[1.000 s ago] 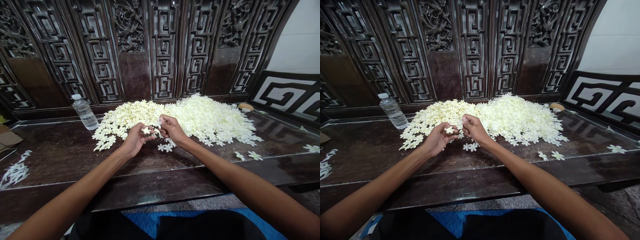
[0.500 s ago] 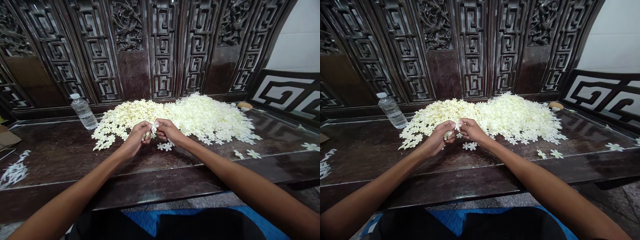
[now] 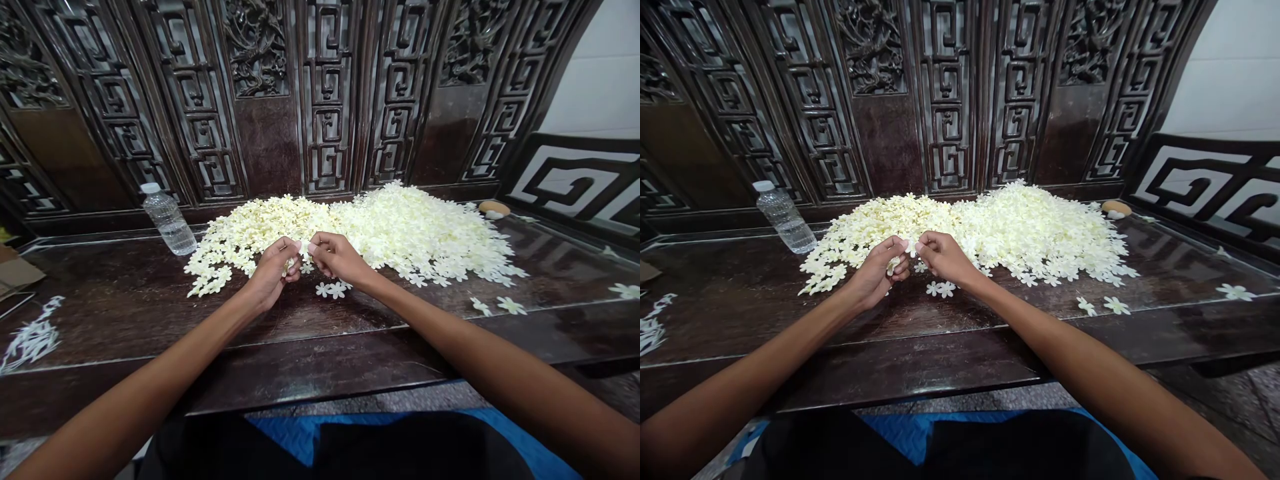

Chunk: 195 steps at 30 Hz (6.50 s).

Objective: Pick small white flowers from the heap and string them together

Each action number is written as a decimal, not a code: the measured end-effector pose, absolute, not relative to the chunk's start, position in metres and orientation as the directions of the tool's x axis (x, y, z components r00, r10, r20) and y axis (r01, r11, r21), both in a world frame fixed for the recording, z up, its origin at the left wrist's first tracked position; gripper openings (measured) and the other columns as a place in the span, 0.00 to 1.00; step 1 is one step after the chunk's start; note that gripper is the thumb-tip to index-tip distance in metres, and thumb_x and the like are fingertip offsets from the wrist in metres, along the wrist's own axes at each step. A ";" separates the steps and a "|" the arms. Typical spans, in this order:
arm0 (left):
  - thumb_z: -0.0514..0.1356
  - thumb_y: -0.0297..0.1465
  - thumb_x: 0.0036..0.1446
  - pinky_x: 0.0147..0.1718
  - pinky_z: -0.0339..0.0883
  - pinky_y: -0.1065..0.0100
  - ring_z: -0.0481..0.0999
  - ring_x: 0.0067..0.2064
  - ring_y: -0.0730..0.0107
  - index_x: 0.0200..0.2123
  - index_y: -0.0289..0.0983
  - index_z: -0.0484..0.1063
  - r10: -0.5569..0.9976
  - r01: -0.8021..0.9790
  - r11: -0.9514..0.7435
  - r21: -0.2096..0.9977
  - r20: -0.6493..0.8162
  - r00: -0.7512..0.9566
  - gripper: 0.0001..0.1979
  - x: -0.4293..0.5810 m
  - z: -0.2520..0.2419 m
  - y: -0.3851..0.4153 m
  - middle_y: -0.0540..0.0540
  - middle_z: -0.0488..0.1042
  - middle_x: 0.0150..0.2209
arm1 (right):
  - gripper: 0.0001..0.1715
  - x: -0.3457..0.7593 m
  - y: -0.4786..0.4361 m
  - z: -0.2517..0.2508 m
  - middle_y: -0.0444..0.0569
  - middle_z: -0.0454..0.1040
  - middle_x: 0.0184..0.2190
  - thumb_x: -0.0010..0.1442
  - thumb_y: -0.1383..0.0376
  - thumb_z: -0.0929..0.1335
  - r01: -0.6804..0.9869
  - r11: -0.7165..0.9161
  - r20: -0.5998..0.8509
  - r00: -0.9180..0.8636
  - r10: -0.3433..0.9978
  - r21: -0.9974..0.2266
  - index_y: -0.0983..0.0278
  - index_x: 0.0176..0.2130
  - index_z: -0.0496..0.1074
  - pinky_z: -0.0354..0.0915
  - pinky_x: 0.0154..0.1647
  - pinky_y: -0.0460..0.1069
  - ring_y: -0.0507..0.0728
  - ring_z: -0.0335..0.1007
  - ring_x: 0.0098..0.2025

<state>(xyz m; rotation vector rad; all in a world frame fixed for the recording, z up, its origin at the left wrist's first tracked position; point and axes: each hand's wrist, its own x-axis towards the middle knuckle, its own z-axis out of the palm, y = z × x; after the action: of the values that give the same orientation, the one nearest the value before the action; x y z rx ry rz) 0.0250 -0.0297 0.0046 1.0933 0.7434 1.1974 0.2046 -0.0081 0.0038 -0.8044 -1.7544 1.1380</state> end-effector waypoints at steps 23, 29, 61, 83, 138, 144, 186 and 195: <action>0.70 0.36 0.57 0.19 0.50 0.75 0.56 0.21 0.81 0.32 0.38 0.62 0.971 -0.419 0.081 0.904 0.023 0.237 0.18 0.030 0.000 -0.031 0.57 0.59 0.24 | 0.27 0.198 -0.017 0.004 0.41 0.63 0.21 0.72 0.46 0.63 0.308 0.529 0.433 -0.330 0.839 -0.791 0.62 0.30 0.64 0.52 0.28 0.47 0.51 0.57 0.24; 0.70 0.36 0.58 0.20 0.50 0.75 0.56 0.21 0.81 0.32 0.38 0.63 0.969 -0.378 0.053 0.924 0.045 0.244 0.17 0.030 -0.001 -0.032 0.57 0.59 0.23 | 0.16 0.202 -0.018 0.007 0.44 0.70 0.29 0.73 0.53 0.63 0.468 0.649 0.589 -0.291 0.754 -0.600 0.62 0.43 0.71 0.56 0.34 0.49 0.54 0.64 0.31; 0.72 0.42 0.56 0.19 0.50 0.77 0.56 0.20 0.82 0.33 0.38 0.65 0.980 -0.331 -0.012 0.944 0.077 0.185 0.20 0.027 -0.006 -0.025 0.57 0.58 0.23 | 0.22 0.204 -0.008 0.011 0.52 0.73 0.45 0.57 0.48 0.77 0.026 0.560 0.537 -0.247 0.807 -0.828 0.63 0.33 0.76 0.69 0.45 0.53 0.58 0.71 0.46; 0.67 0.40 0.60 0.28 0.53 0.68 0.64 0.27 0.72 0.37 0.36 0.81 0.487 0.536 -0.451 0.713 -0.307 0.818 0.12 0.011 0.020 -0.030 0.49 0.70 0.26 | 0.22 0.226 -0.004 0.018 0.56 0.67 0.63 0.60 0.76 0.62 0.733 0.566 0.832 -0.001 0.555 -0.377 0.61 0.51 0.72 0.65 0.65 0.68 0.66 0.62 0.68; 0.68 0.42 0.61 0.18 0.49 0.76 0.52 0.18 0.85 0.32 0.36 0.65 0.926 -0.404 -0.002 0.915 0.154 0.344 0.19 0.027 0.013 -0.032 0.55 0.60 0.25 | 0.14 0.195 -0.023 0.005 0.51 0.70 0.44 0.70 0.57 0.68 0.257 0.781 0.733 -0.272 0.623 -0.569 0.56 0.53 0.77 0.69 0.37 0.51 0.57 0.68 0.42; 0.67 0.38 0.63 0.18 0.49 0.76 0.52 0.17 0.85 0.33 0.36 0.65 0.933 -0.418 0.036 0.908 0.120 0.340 0.16 0.027 0.016 -0.034 0.56 0.60 0.24 | 0.12 0.196 -0.024 0.008 0.51 0.69 0.42 0.68 0.54 0.71 0.250 0.804 0.772 -0.234 0.591 -0.540 0.58 0.45 0.80 0.68 0.33 0.50 0.57 0.68 0.42; 0.54 0.44 0.72 0.23 0.66 0.72 0.70 0.27 0.72 0.39 0.32 0.72 0.959 -0.544 0.266 0.796 -0.160 0.235 0.20 0.025 0.005 -0.022 0.45 0.71 0.31 | 0.15 0.189 -0.024 -0.008 0.53 0.78 0.49 0.65 0.66 0.74 0.626 0.751 0.542 -0.564 0.623 -0.213 0.60 0.52 0.77 0.61 0.48 0.57 0.64 0.69 0.50; 0.55 0.41 0.72 0.38 0.77 0.65 0.76 0.35 0.69 0.44 0.33 0.73 0.955 -0.551 0.241 0.799 -0.092 0.284 0.16 0.024 0.008 -0.024 0.40 0.74 0.38 | 0.10 0.195 -0.018 -0.004 0.49 0.80 0.39 0.64 0.70 0.73 0.560 0.741 0.646 -0.418 0.639 -0.371 0.63 0.47 0.76 0.62 0.48 0.56 0.61 0.72 0.43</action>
<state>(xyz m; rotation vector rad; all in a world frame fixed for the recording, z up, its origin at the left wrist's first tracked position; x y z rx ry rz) 0.0239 -0.0239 0.0080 0.7386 0.6641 1.1397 0.1948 -0.0180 -0.0035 -0.8998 -2.1217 0.1237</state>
